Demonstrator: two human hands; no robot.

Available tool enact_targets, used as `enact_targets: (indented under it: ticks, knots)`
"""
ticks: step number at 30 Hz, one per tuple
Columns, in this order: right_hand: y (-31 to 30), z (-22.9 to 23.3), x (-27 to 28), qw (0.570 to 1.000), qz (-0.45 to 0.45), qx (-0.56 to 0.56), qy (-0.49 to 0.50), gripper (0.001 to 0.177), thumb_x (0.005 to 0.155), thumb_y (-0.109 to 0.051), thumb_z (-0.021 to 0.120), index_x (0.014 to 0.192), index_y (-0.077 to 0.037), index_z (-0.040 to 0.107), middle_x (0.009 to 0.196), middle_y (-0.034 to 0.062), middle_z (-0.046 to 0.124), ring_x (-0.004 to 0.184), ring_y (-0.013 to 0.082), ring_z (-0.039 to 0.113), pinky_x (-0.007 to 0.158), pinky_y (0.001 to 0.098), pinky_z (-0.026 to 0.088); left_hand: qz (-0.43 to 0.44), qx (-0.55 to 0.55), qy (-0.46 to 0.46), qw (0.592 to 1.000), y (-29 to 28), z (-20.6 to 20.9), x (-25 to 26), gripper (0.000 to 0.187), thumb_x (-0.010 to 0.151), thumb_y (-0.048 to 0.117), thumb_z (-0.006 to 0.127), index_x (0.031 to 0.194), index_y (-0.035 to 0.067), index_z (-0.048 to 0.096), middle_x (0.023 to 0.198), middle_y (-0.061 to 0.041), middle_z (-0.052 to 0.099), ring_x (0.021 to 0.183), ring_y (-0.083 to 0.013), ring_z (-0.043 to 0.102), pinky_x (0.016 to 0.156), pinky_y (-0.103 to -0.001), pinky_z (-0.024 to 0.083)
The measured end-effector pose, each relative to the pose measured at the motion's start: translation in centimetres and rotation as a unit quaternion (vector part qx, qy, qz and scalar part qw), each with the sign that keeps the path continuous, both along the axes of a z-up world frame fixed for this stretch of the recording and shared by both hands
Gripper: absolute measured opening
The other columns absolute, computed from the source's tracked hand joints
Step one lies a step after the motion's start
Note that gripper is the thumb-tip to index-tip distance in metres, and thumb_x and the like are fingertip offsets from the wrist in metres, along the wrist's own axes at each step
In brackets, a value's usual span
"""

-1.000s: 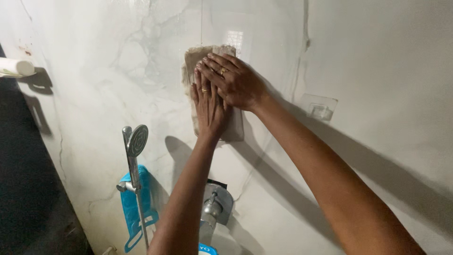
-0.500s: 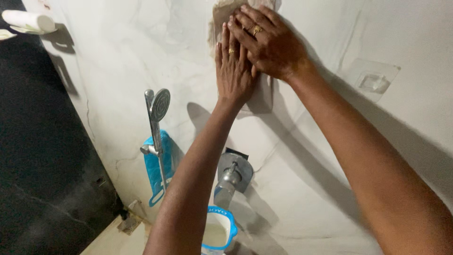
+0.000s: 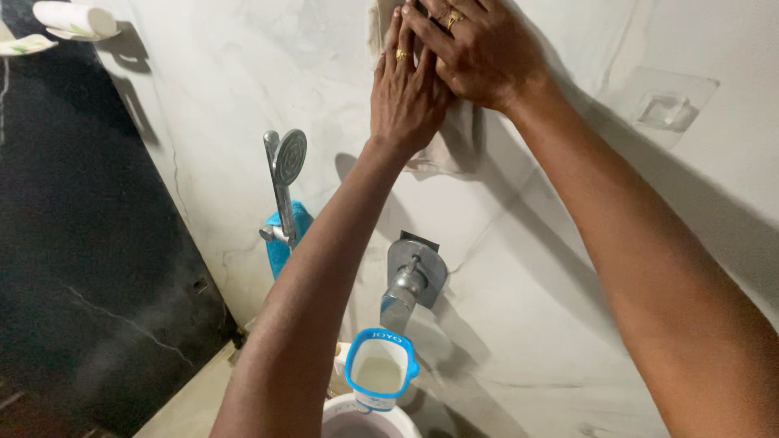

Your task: The person wipes a tiled bathroom wall with a cloth, moving it in circular and horizontal motions around fixtures and wall-mounted hooks.

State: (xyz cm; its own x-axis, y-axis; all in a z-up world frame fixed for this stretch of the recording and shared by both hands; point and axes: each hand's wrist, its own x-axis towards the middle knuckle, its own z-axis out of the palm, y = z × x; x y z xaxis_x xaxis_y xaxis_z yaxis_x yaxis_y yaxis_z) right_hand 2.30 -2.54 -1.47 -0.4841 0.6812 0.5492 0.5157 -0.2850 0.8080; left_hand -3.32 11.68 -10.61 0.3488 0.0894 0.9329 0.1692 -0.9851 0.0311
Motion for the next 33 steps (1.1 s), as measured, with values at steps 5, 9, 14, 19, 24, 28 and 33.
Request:
enact_targets:
  ticks: [5, 9, 14, 19, 24, 28, 33]
  knots:
    - [-0.2, -0.4, 0.1, 0.998, 0.012, 0.031, -0.045, 0.041, 0.099, -0.013, 0.061, 0.140, -0.009, 0.063, 0.140, 0.0075, 0.067, 0.137, 0.0212, 0.060, 0.121, 0.0385, 0.042, -0.037, -0.031, 0.031, 0.998, 0.8, -0.2, -0.8, 0.080, 0.106, 0.044, 0.062, 0.165, 0.013, 0.018, 0.171, -0.020, 0.012, 0.161, -0.0333, 0.010, 0.131, -0.046, 0.023]
    - [-0.2, -0.1, 0.8, 0.996, 0.008, 0.052, -0.068, 0.031, 0.108, -0.015, 0.062, 0.139, -0.012, 0.058, 0.140, 0.0049, 0.067, 0.134, 0.0174, 0.061, 0.124, 0.0368, 0.042, -0.040, -0.050, 0.062, 0.996, 0.7, 1.1, -1.4, 0.088, 0.100, 0.047, 0.067, 0.163, 0.014, 0.016, 0.169, -0.023, 0.010, 0.159, -0.0360, 0.011, 0.127, -0.046, 0.026]
    - [0.4, -0.6, 1.6, 0.999, -0.028, 0.024, -0.011, 0.038, 0.111, -0.023, 0.063, 0.148, -0.014, 0.056, 0.130, 0.0086, 0.070, 0.124, 0.0203, 0.064, 0.115, 0.0396, 0.045, -0.006, -0.079, 0.119, 0.990, 1.0, 1.4, -1.2, 0.095, 0.096, 0.052, 0.070, 0.163, 0.016, 0.013, 0.169, -0.024, 0.006, 0.157, -0.0364, 0.012, 0.122, -0.047, 0.033]
    - [0.2, -0.6, 1.8, 0.997, -0.017, 0.056, -0.050, 0.037, 0.112, -0.026, 0.063, 0.147, -0.016, 0.056, 0.139, 0.0045, 0.067, 0.133, 0.0159, 0.058, 0.121, 0.0378, 0.037, -0.013, -0.049, 0.093, 0.994, 1.4, 1.1, -0.5, 0.090, 0.099, 0.045, 0.071, 0.163, 0.014, 0.016, 0.169, -0.026, 0.007, 0.159, -0.0399, 0.011, 0.120, -0.046, 0.039]
    - [0.0, -0.5, 1.4, 0.993, -0.027, 0.074, -0.093, 0.033, 0.116, -0.026, 0.056, 0.148, -0.018, 0.058, 0.146, 0.0007, 0.064, 0.146, 0.0147, 0.050, 0.132, 0.0368, 0.027, -0.035, -0.086, 0.102, 0.990, 0.6, 1.3, -1.4, 0.095, 0.093, 0.044, 0.073, 0.161, 0.012, 0.015, 0.168, -0.025, 0.006, 0.157, -0.0371, 0.010, 0.117, -0.047, 0.040]
    - [-0.1, -0.5, 1.0, 0.996, -0.010, 0.059, -0.068, 0.035, 0.117, -0.025, 0.054, 0.151, -0.017, 0.057, 0.148, 0.0023, 0.062, 0.149, 0.0175, 0.049, 0.131, 0.0372, 0.027, -0.021, -0.053, 0.078, 0.995, 0.0, 1.1, -1.9, 0.091, 0.095, 0.041, 0.070, 0.162, 0.013, 0.017, 0.169, -0.024, 0.007, 0.158, -0.0373, 0.007, 0.118, -0.054, 0.038]
    - [0.1, -0.3, 0.7, 0.996, -0.022, 0.060, -0.059, 0.038, 0.114, -0.026, 0.053, 0.150, -0.014, 0.056, 0.147, 0.0042, 0.063, 0.148, 0.0171, 0.050, 0.127, 0.0366, 0.029, -0.008, -0.083, 0.066, 0.994, -0.6, 0.6, -2.0, 0.074, 0.105, 0.041, 0.056, 0.164, 0.018, 0.018, 0.172, -0.016, 0.011, 0.160, -0.0318, 0.008, 0.120, -0.064, 0.028]
